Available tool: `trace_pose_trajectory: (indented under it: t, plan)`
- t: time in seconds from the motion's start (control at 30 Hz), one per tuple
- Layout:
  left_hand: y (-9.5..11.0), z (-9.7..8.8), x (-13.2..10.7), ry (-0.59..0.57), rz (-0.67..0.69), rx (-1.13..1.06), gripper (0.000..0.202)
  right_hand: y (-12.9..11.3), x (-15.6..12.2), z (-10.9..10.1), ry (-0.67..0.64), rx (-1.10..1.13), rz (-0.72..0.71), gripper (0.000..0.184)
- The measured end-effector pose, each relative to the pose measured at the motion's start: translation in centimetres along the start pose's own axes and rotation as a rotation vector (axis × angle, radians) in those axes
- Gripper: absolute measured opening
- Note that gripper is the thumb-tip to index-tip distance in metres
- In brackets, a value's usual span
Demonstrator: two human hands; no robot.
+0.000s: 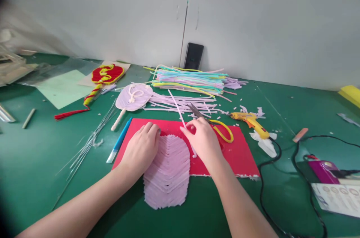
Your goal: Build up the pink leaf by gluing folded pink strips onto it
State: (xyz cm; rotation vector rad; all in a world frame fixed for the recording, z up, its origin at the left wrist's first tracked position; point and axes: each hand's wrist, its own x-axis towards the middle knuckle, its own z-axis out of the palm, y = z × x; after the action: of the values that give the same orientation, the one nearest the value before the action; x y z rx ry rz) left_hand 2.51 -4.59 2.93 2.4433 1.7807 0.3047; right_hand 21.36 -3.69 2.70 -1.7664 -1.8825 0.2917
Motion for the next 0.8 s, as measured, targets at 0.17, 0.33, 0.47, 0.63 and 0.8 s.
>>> trace_pose_trajectory:
  t: [0.17, 0.33, 0.47, 0.63, 0.8]
  plan:
    - [0.1, -0.1, -0.1, -0.003, -0.005, 0.034, 0.023, 0.7, -0.4, 1.1, 0.057, 0.128, 0.014, 0.013]
    - [-0.1, -0.5, 0.1, -0.053, -0.05, -0.036, 0.029, 0.8, 0.1, -0.3, 0.017, 0.785, 0.365, 0.027]
    - [-0.8, -1.0, 0.5, -0.132, -0.034, -0.2, 0.02, 1.0, 0.5, -0.8, -0.016, 1.17, 0.473, 0.033]
    - [-1.4, -1.2, 1.0, -0.211, 0.036, -0.439, 0.016, 1.5, 0.6, -0.6, -0.022, 1.262, 0.541, 0.028]
    - [-0.9, -1.5, 1.0, -0.32, -0.005, -0.844, 0.006, 1.2, 0.5, -0.9, -0.021, 1.301, 0.531, 0.027]
